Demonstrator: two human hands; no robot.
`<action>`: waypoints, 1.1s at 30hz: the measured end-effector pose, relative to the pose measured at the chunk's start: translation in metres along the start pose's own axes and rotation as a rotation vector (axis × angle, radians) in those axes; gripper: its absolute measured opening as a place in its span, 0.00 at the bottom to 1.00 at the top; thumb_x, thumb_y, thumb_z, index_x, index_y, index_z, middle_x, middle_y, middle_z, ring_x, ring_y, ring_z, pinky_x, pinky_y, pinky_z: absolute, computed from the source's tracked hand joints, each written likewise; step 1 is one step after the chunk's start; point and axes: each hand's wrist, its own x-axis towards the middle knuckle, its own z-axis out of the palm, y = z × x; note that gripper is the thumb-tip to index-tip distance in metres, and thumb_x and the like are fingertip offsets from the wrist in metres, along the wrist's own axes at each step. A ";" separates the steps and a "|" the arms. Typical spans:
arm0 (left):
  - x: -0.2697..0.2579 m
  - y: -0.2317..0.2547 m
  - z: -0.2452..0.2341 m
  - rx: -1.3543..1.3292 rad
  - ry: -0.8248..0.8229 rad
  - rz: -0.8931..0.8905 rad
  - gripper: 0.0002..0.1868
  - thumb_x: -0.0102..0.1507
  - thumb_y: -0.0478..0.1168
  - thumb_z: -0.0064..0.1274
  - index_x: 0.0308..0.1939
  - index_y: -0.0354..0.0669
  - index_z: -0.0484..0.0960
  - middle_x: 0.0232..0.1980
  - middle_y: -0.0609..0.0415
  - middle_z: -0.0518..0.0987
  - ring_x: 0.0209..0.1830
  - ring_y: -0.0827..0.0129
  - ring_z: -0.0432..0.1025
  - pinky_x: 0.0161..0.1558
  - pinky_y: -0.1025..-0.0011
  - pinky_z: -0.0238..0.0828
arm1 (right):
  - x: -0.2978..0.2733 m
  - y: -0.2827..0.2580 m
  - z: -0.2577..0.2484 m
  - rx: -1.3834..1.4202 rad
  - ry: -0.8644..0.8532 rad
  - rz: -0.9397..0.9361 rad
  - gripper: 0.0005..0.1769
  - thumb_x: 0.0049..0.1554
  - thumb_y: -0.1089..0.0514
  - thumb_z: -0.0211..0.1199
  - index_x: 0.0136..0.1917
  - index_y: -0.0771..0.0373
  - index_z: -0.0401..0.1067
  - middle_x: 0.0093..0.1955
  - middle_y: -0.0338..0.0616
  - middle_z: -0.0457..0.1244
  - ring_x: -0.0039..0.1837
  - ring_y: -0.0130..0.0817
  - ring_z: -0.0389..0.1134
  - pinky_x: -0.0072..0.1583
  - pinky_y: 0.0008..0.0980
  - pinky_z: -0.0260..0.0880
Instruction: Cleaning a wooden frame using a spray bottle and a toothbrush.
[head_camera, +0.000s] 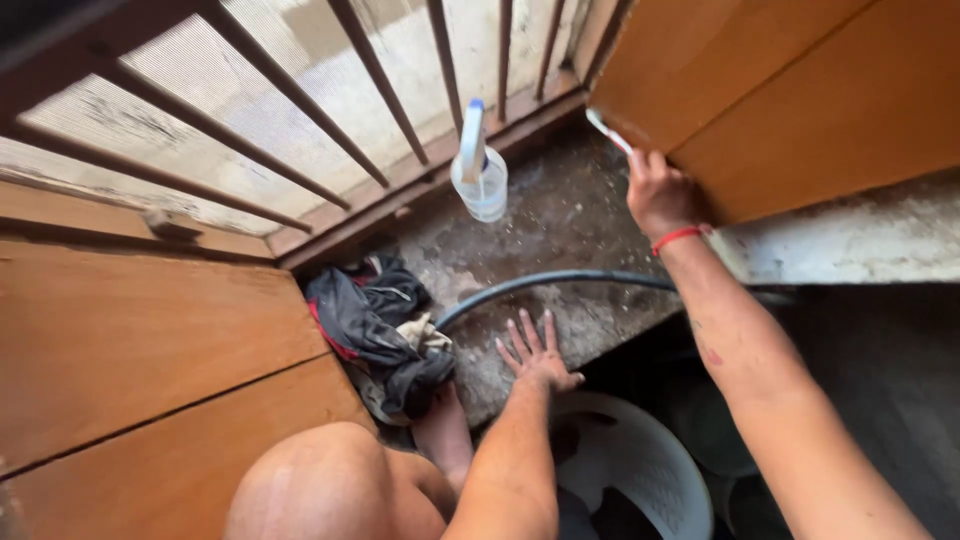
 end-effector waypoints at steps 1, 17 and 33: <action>-0.001 -0.003 0.001 -0.019 -0.011 -0.007 0.74 0.54 0.66 0.64 0.81 0.58 0.18 0.80 0.36 0.08 0.79 0.37 0.04 0.71 0.29 0.05 | -0.007 0.001 0.015 -0.048 -0.044 -0.046 0.07 0.63 0.60 0.58 0.53 0.62 0.70 0.41 0.50 0.64 0.36 0.49 0.71 0.38 0.44 0.73; -0.002 -0.001 -0.001 0.033 0.011 0.004 0.76 0.53 0.68 0.63 0.81 0.56 0.17 0.80 0.35 0.08 0.79 0.36 0.04 0.70 0.28 0.05 | 0.017 0.013 -0.064 0.176 0.074 0.033 0.09 0.73 0.58 0.55 0.50 0.63 0.68 0.41 0.48 0.63 0.36 0.45 0.69 0.36 0.41 0.70; -0.010 0.003 0.000 0.026 0.031 -0.011 0.75 0.53 0.69 0.63 0.81 0.55 0.17 0.80 0.35 0.09 0.80 0.35 0.05 0.70 0.28 0.06 | 0.038 0.001 -0.115 0.062 0.131 0.049 0.07 0.73 0.59 0.57 0.51 0.63 0.70 0.41 0.49 0.65 0.39 0.47 0.70 0.38 0.43 0.68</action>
